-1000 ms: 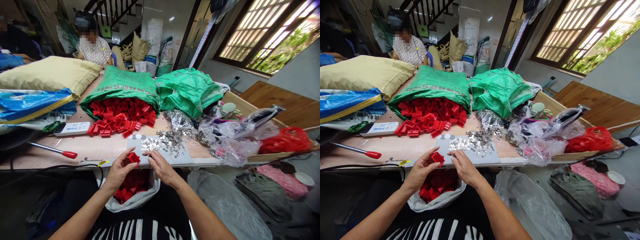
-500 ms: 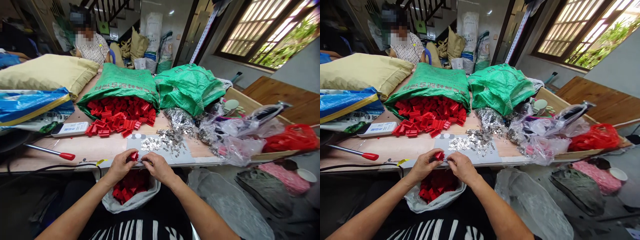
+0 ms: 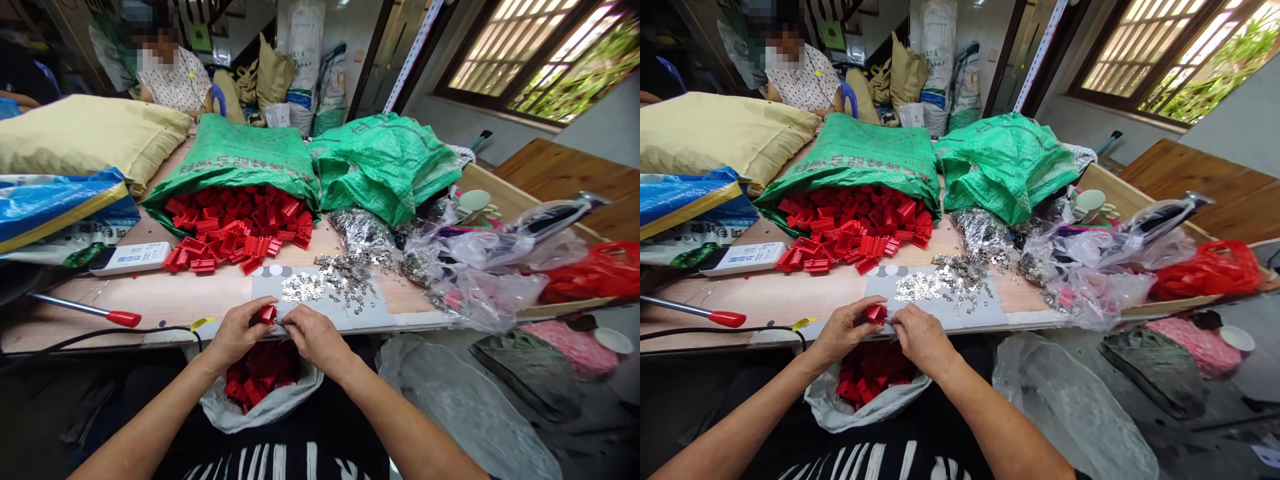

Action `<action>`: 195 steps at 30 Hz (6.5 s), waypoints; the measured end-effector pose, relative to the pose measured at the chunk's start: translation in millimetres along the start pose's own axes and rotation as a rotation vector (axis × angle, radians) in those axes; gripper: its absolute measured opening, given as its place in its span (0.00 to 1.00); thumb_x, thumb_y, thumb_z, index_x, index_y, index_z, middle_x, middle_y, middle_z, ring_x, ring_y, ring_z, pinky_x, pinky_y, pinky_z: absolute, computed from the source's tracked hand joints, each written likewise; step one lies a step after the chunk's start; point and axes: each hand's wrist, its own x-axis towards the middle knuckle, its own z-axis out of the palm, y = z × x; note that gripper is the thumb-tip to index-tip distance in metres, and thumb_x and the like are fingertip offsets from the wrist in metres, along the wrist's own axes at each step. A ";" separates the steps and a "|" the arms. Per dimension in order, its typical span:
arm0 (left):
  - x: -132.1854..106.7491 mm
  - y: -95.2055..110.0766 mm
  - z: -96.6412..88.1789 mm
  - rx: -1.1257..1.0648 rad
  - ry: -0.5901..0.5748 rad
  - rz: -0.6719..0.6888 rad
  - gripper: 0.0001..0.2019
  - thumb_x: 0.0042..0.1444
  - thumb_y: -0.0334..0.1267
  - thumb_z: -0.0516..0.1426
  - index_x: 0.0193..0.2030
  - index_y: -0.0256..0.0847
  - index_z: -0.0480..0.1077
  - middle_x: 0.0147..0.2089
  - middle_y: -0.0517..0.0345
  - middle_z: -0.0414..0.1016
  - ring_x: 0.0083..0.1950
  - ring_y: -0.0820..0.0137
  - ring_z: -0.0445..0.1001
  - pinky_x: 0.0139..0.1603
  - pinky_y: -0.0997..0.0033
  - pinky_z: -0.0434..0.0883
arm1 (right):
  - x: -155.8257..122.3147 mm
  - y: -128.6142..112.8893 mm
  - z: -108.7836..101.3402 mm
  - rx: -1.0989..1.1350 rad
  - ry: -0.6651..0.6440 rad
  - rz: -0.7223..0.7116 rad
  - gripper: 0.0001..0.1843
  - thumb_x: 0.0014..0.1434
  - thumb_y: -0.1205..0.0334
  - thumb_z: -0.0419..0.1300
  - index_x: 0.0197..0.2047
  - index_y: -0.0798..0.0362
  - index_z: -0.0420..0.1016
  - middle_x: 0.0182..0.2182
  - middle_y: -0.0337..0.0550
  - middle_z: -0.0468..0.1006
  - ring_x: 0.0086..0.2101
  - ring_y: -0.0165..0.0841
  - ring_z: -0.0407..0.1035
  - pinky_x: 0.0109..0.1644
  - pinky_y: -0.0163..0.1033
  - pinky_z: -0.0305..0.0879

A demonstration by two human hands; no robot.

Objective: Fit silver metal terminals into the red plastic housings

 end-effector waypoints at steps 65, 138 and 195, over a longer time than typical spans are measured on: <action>-96.3 -35.6 16.4 -0.392 0.094 -0.559 0.18 0.40 0.43 0.66 0.40 0.43 0.76 0.46 0.50 0.76 0.50 0.55 0.73 0.50 0.60 0.68 | 58.2 -19.5 11.0 0.033 0.009 -0.124 0.16 0.62 0.61 0.56 0.53 0.50 0.71 0.52 0.46 0.69 0.50 0.35 0.67 0.55 0.39 0.61; -54.1 48.1 16.6 0.027 0.290 -0.013 0.15 0.53 0.41 0.60 0.48 0.43 0.71 0.41 0.56 0.80 0.39 0.66 0.79 0.41 0.70 0.75 | -40.7 -35.0 -34.1 0.293 0.263 0.040 0.04 0.59 0.65 0.57 0.37 0.52 0.73 0.31 0.39 0.76 0.31 0.29 0.69 0.37 0.33 0.62; -59.7 53.8 23.8 0.137 0.381 0.246 0.14 0.54 0.35 0.60 0.48 0.42 0.70 0.44 0.53 0.80 0.44 0.66 0.79 0.45 0.68 0.76 | -34.9 -24.3 -34.4 0.585 0.090 0.072 0.07 0.61 0.61 0.56 0.39 0.54 0.73 0.32 0.39 0.73 0.33 0.29 0.66 0.38 0.33 0.62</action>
